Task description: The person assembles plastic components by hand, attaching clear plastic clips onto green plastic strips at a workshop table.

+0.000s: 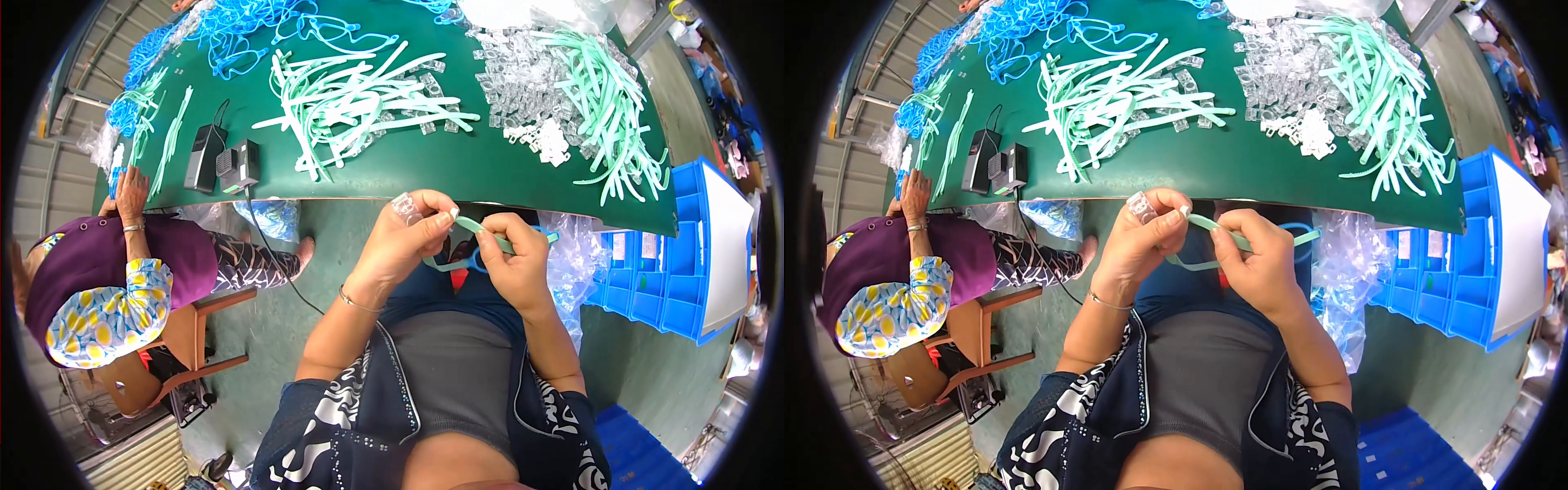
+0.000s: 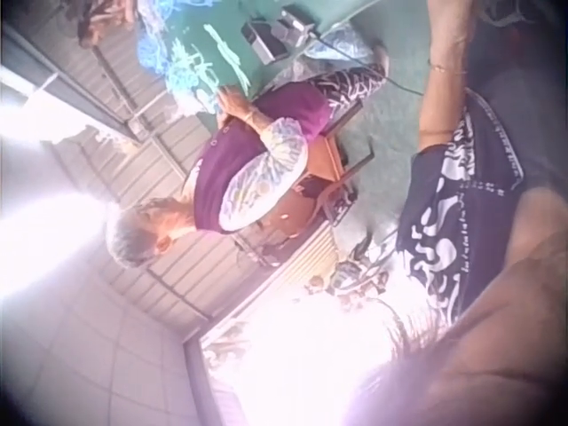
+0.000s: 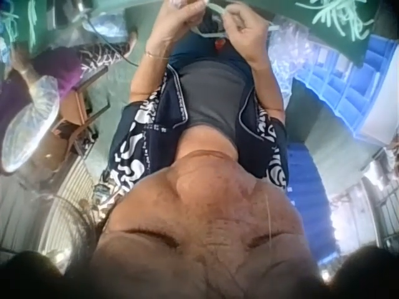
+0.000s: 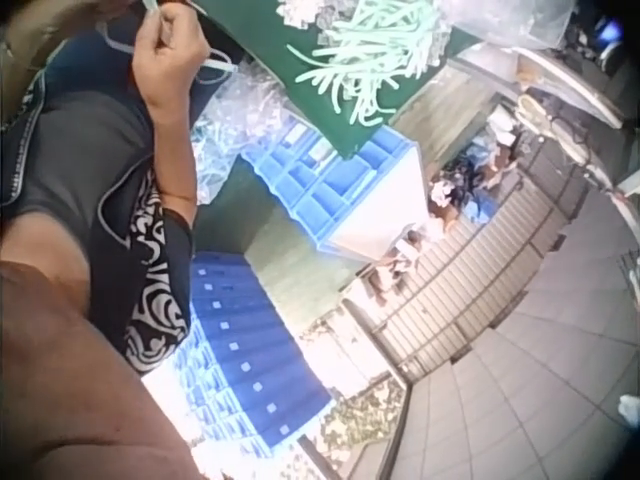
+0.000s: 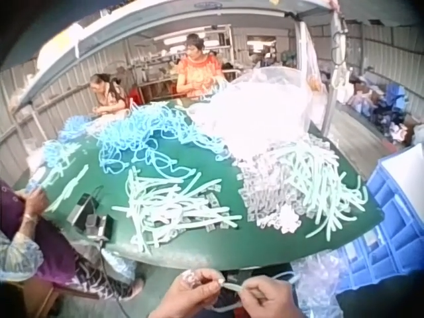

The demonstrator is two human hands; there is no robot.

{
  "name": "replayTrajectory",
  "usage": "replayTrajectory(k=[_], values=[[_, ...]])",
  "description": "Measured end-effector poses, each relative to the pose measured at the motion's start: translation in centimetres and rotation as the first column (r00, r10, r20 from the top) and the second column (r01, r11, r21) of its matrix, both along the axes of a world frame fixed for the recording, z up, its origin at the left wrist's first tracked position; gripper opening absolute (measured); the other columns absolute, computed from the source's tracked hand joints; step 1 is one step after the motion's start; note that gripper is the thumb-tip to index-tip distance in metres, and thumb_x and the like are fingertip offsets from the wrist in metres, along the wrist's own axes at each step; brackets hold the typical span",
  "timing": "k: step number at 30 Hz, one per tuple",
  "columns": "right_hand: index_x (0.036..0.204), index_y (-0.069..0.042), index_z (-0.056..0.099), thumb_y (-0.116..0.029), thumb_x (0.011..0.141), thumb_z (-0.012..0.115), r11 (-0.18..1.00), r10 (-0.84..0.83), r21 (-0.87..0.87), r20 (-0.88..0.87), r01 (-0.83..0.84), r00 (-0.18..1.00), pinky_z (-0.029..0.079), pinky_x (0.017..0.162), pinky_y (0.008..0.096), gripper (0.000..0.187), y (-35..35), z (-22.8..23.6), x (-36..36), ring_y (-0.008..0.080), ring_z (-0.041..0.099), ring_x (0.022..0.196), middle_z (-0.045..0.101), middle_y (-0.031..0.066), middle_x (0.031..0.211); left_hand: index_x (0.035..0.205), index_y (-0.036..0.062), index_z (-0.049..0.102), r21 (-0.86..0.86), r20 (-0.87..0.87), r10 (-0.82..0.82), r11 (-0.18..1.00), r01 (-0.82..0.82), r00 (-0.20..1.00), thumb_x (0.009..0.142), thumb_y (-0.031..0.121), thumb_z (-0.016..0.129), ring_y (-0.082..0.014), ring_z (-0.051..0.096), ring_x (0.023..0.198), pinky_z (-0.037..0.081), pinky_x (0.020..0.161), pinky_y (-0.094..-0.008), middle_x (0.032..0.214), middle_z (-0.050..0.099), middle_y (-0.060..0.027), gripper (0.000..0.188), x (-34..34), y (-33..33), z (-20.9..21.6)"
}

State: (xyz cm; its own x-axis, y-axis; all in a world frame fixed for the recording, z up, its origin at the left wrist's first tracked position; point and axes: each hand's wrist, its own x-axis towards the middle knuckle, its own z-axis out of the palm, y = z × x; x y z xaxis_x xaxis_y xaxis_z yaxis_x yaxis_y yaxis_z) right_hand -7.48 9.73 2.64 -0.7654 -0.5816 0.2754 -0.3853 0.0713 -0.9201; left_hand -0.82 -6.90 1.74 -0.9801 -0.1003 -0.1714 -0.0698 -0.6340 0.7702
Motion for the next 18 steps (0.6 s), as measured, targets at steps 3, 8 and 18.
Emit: replayTrajectory(k=[3, 8, 18], values=[[0.081, 0.0, 0.056, 0.0, 0.082, 0.059, 0.999, -0.039, -0.021, 0.016, 0.04, 0.999, 0.04, 0.045, 0.0215, 0.004, 0.0, 0.6, 0.4, 0.007, 0.053, 0.052, 0.055, 0.0035, 0.062, 0.093, 0.0029, 0.058, 0.052, 0.001, -0.003, 0.999, 0.003, 1.0, 0.085, 0.01, 0.062, -0.0039, 0.037, 0.054, 0.028, 0.046, -0.0184, 0.074, 0.052, 0.001, 0.011, 0.3, 0.1, -0.1], [0.082, 0.0, 0.056, 0.001, 0.081, 0.06, 1.0, 0.017, -0.001, 0.024, -0.017, 1.0, 0.042, 0.044, 0.0222, 0.004, -0.1, 0.2, 0.5, 0.0081, 0.055, 0.052, 0.057, 0.0046, 0.063, 0.095, 0.0013, 0.059, -0.048, 0.06, -0.014, 0.999, 0.017, 0.998, 0.085, 0.011, 0.063, -0.0031, 0.041, 0.057, 0.031, 0.047, -0.0178, 0.075, 0.055, 0.0012, 0.015, 0.7, 0.4, -0.2], [0.089, -0.002, 0.058, -0.003, 0.073, 0.07, 0.997, 0.059, 0.054, -0.092, -0.054, 0.994, 0.045, 0.05, 0.0273, 0.02, -0.7, 0.4, 0.7, 0.0167, 0.058, 0.056, 0.059, 0.0075, 0.071, 0.088, -0.0013, 0.062, -0.311, 0.111, 0.007, 0.95, 0.028, 0.994, 0.086, 0.015, 0.063, -0.0036, 0.047, 0.061, 0.037, 0.052, -0.0177, 0.074, 0.058, -0.0006, 0.017, 1.5, 1.0, 0.1]])
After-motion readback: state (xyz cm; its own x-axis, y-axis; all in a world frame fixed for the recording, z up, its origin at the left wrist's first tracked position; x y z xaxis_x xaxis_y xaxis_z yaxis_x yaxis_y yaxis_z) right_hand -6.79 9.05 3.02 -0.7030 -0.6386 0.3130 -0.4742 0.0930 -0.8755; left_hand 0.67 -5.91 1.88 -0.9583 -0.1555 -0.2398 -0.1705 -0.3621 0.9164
